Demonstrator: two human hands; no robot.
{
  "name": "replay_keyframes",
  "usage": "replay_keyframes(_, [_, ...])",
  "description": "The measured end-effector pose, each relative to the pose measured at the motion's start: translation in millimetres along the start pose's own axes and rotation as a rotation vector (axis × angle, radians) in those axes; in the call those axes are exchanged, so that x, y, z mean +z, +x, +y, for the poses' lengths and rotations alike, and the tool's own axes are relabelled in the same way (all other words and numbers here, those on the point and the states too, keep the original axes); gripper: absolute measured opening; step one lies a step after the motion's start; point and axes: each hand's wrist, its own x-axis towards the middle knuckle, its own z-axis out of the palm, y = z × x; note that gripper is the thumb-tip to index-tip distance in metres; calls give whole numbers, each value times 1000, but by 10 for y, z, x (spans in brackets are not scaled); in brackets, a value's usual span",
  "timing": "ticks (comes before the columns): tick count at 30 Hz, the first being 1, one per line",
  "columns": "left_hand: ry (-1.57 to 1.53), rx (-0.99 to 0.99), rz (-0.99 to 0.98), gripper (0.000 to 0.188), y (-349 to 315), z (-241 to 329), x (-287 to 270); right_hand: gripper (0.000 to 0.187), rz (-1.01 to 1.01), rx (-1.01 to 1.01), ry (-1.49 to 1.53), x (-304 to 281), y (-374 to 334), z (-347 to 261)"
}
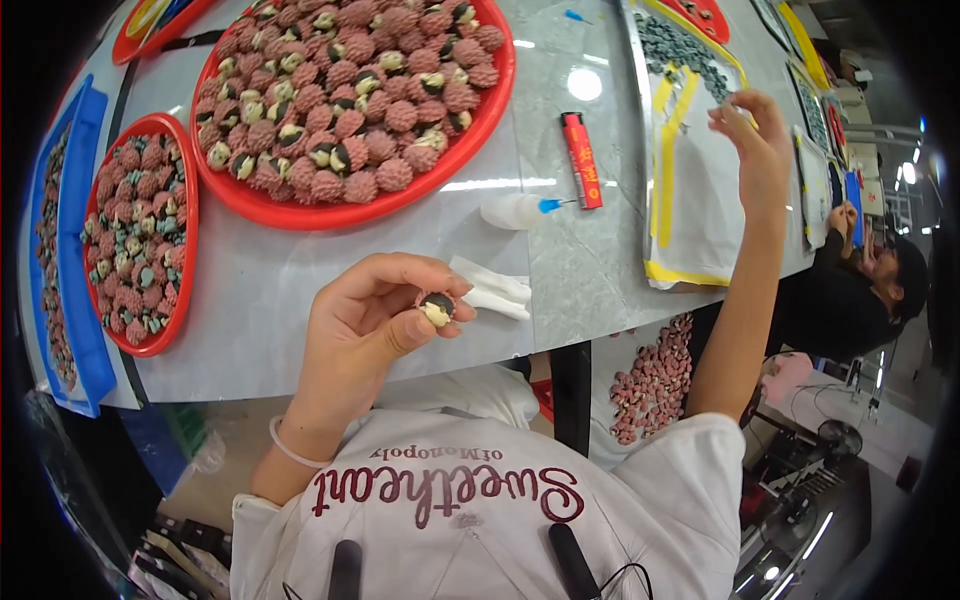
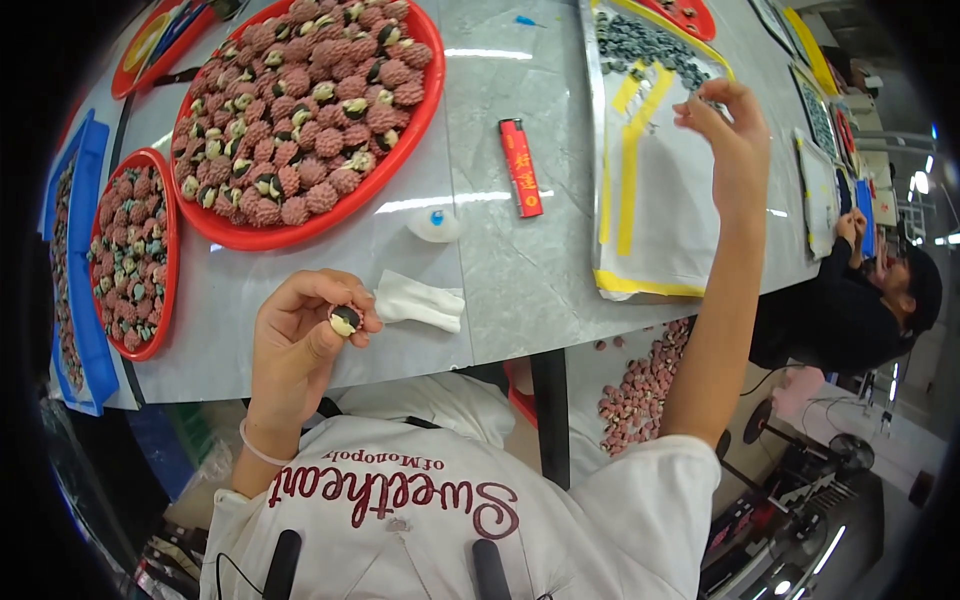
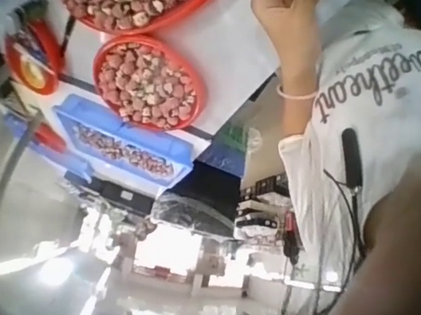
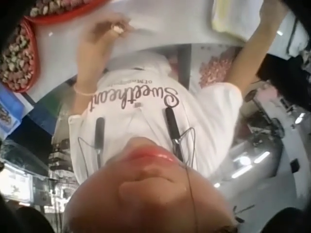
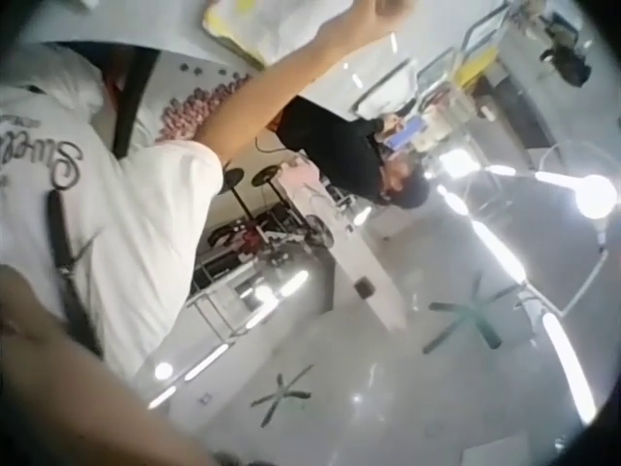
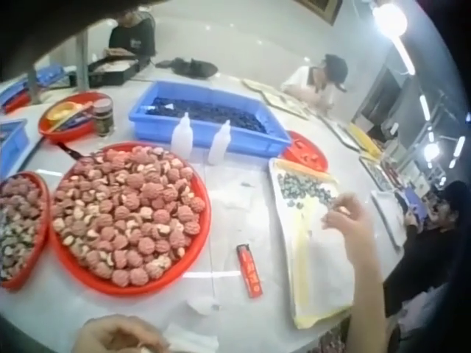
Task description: The person assembles miniature figurines by applying glue from a bottle to the figurine heads, attaching body pieces to them by hand, and placing the assembled figurines into a tray.
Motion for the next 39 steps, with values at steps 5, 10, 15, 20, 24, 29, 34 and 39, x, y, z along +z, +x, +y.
replay_keyframes(5, [-25,9,-26,31,-5,7,-34,19,-208,57,385,338,-736,-466])
replay_keyframes(10, [-103,59,-66,33,-7,6,-61,26,-267,186,690,675,-1203,-623])
replay_keyframes(15, [-92,83,-84,30,-4,-12,-58,29,-321,233,771,920,-1415,-552])
replay_keyframes(20, [-28,68,-12,38,-5,-33,4,27,-407,201,805,1169,-1508,-673])
replay_keyframes(24, [-30,51,-19,39,-22,-47,-28,29,-334,-3,502,1388,-1570,-863])
replay_keyframes(29, [-24,65,-17,39,-14,-59,-41,28,-393,-339,299,1475,-1532,-845])
replay_keyframes(34, [-21,43,17,40,-15,-50,-20,23,-358,-397,134,1485,-1578,-918])
replay_keyframes(39, [-54,-10,48,40,-24,-33,-13,18,-294,-488,28,1534,-1589,-940])
